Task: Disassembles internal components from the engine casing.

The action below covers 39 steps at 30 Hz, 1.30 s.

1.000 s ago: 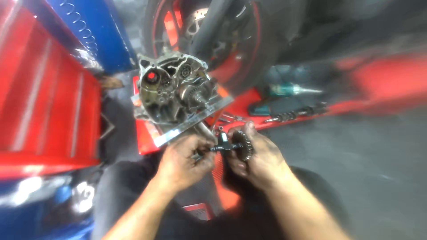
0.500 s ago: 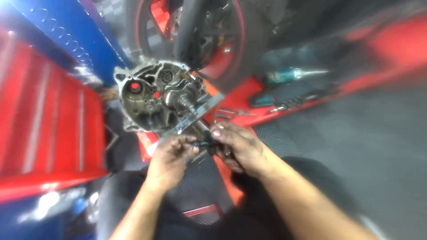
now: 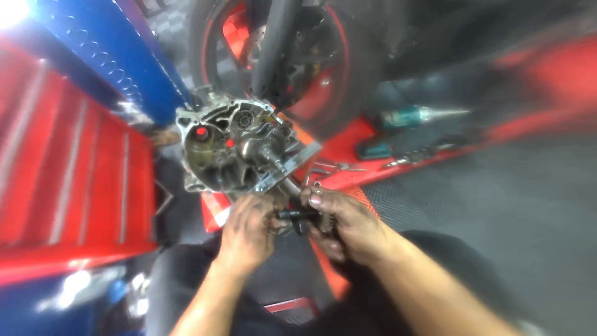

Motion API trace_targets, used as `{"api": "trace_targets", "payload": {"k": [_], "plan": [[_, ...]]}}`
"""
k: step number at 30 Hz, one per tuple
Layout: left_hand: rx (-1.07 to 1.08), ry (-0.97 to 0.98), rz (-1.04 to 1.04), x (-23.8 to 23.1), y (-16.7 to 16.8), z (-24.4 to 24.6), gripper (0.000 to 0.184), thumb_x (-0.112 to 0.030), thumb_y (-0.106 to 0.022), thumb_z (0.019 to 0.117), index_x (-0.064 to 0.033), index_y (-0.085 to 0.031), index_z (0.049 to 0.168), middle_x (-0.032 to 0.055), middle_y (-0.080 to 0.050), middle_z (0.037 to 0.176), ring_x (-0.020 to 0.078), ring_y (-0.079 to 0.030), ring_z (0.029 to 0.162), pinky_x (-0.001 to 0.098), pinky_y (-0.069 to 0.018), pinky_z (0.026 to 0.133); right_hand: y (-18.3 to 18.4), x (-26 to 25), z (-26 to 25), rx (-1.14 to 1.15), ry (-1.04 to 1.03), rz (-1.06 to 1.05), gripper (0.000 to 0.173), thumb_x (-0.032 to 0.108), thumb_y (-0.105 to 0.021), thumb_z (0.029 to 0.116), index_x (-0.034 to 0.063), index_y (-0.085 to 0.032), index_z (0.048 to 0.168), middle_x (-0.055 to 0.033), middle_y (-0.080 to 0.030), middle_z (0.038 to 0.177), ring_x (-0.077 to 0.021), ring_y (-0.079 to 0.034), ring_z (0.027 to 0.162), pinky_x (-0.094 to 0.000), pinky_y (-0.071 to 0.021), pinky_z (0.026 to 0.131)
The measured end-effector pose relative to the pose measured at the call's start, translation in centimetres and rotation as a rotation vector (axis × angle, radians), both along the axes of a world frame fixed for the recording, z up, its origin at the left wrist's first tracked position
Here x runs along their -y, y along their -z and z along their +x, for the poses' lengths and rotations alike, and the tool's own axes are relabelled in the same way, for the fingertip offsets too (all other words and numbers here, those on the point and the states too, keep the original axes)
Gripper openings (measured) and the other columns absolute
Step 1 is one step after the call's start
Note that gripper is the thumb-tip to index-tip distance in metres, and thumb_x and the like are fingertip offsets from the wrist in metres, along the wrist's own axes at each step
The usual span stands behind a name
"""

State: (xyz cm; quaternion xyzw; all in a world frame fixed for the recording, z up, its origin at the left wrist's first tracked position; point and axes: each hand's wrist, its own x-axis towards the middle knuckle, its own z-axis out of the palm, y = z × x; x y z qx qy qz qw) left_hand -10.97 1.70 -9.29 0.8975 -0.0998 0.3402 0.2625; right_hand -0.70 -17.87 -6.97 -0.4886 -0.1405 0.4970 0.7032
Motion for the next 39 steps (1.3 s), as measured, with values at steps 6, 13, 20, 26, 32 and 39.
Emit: {"api": "trace_targets", "payload": {"k": [6, 13, 20, 26, 32, 39], "plan": [[-0.173, 0.095, -0.517, 0.5, -0.4, -0.3, 0.024, -0.030, -0.047, 0.1098, -0.0109, -0.057, 0.120, 0.0022, -0.065, 0.107, 0.0108, -0.066, 0.094, 0.0304, -0.0599, 0.083, 0.4, -1.3, -1.7, 0.342, 0.205, -0.013, 0.031, 0.040, -0.069, 0.0935, 0.0180, -0.057, 0.112, -0.0082, -0.056, 0.067, -0.0145, -0.049, 0.042, -0.0266, -0.0453, 0.038], [-0.401, 0.198, -1.365, 2.5, -0.4, -0.6, 0.045, -0.050, -0.054, 0.1036, -0.0171, -0.060, 0.133, 0.0025, -0.067, 0.114, 0.0110, -0.066, 0.096, 0.0296, -0.0575, 0.081, 0.2, -3.4, -3.6, 0.756, 0.327, -0.145, 0.053, 0.052, -0.067, 0.0949, 0.0241, -0.044, 0.134, 0.0030, -0.068, 0.094, -0.0123, -0.067, 0.070, -0.0316, -0.0609, 0.057], [-0.234, -0.083, -1.777, 0.7, -1.4, -0.5, 0.042, -0.042, -0.037, 0.1112, -0.0089, -0.060, 0.123, 0.0181, -0.070, 0.108, 0.0282, -0.072, 0.081, 0.0447, -0.0624, 0.070, -1.5, -5.1, 0.5, 1.294, 0.426, -0.674, 0.042, 0.057, -0.050, 0.1016, 0.0186, -0.065, 0.110, 0.0047, -0.064, 0.070, -0.0145, -0.061, 0.056, -0.0435, -0.0513, 0.048], [-0.156, -0.270, -1.481, -3.7, -1.6, 0.2, 0.034, -0.030, -0.039, 0.1120, -0.0081, -0.062, 0.123, 0.0144, -0.072, 0.105, 0.0239, -0.071, 0.078, 0.0386, -0.0609, 0.065, -2.2, -7.5, 3.4, 1.415, 0.301, -0.888, 0.054, 0.069, -0.050, 0.0963, 0.0178, -0.068, 0.102, -0.0015, -0.066, 0.075, -0.0228, -0.066, 0.066, -0.0508, -0.0542, 0.056], [-0.166, -0.358, -1.374, -5.6, -1.2, 1.5, 0.033, -0.037, -0.046, 0.1095, -0.0122, -0.062, 0.124, 0.0081, -0.073, 0.105, 0.0211, -0.072, 0.090, 0.0383, -0.0611, 0.076, -1.7, -8.6, 2.5, 1.558, 0.260, -1.102, 0.059, 0.062, -0.040, 0.1011, 0.0138, -0.062, 0.075, -0.0054, -0.058, 0.060, -0.0284, -0.064, 0.058, -0.0516, -0.0495, 0.050], [-0.450, -0.266, -1.307, -4.8, -0.9, 2.9, 0.031, -0.042, -0.055, 0.1056, -0.0179, -0.070, 0.118, 0.0009, -0.076, 0.103, 0.0166, -0.072, 0.093, 0.0411, -0.0607, 0.083, -2.4, -9.7, 2.2, 0.184, 0.358, -0.583, 0.063, 0.058, -0.036, 0.1075, 0.0069, -0.053, 0.076, -0.0042, -0.041, 0.050, -0.0154, -0.042, 0.037, -0.0313, -0.0424, 0.036]]}}
